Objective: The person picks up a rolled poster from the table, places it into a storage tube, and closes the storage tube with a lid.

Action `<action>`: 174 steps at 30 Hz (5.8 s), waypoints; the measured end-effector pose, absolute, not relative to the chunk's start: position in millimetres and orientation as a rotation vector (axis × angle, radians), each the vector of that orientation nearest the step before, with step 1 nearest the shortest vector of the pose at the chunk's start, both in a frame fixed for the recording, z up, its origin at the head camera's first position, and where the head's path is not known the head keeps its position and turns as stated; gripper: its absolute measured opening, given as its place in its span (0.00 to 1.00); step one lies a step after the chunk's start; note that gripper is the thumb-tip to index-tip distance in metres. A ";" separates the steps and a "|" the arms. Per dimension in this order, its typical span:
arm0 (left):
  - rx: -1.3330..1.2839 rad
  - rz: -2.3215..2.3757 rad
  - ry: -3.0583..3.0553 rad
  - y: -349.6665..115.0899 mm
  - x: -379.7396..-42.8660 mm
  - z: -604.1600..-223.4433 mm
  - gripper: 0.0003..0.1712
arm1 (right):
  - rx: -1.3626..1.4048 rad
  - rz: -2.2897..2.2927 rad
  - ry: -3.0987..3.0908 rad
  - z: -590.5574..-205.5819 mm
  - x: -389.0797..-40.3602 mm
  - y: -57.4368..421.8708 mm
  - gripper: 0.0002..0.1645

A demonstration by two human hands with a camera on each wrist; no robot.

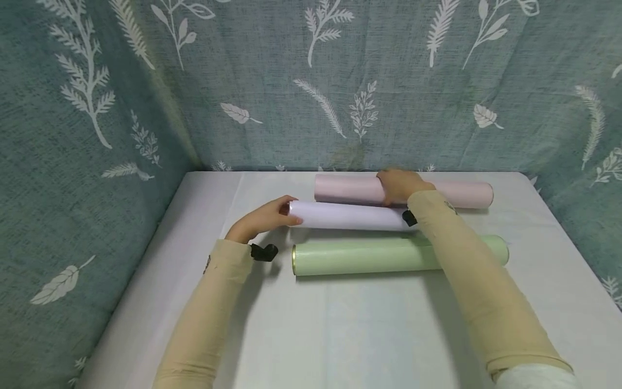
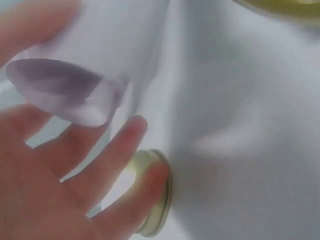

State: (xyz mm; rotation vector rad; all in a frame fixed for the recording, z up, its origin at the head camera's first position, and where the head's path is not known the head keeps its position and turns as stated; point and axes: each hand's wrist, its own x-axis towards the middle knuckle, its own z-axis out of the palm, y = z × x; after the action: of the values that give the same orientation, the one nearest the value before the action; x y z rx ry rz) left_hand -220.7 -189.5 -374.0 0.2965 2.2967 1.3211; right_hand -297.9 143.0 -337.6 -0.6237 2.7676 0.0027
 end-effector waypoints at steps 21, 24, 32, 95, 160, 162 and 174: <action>0.225 2.207 1.767 -206.9 -176.0 -378.2 0.30 | -0.875 -0.478 3.106 -304.5 -216.8 200.2 0.53; 0.197 2.307 1.735 -206.2 -175.7 -388.3 0.31 | -0.896 -0.567 3.218 -313.6 -199.9 204.0 0.53; 0.139 2.540 1.597 -199.1 -171.0 -395.4 0.30 | -0.815 -0.778 3.378 -328.9 -180.2 205.5 0.50; 0.064 3.034 0.946 -214.0 -151.1 -433.1 0.24 | -0.426 -0.812 3.579 -395.0 -179.2 204.7 0.45; 0.485 3.165 0.852 -211.7 -143.8 -397.5 0.27 | -0.457 -0.773 3.578 -392.7 -178.3 205.7 0.44; 0.482 3.155 0.879 -209.9 -144.0 -397.3 0.26 | -0.454 -0.767 3.576 -392.6 -178.4 205.8 0.43; 0.336 3.159 1.085 -204.5 -143.9 -393.9 0.26 | -0.448 -0.780 3.566 -392.7 -177.5 206.5 0.42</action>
State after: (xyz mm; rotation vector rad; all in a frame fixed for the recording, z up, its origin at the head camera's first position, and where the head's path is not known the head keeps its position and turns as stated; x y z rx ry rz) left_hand -143.9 -204.5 -393.9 0.3363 1.0845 3.1594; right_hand -177.5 206.5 -392.7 -0.4481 3.5656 -0.7797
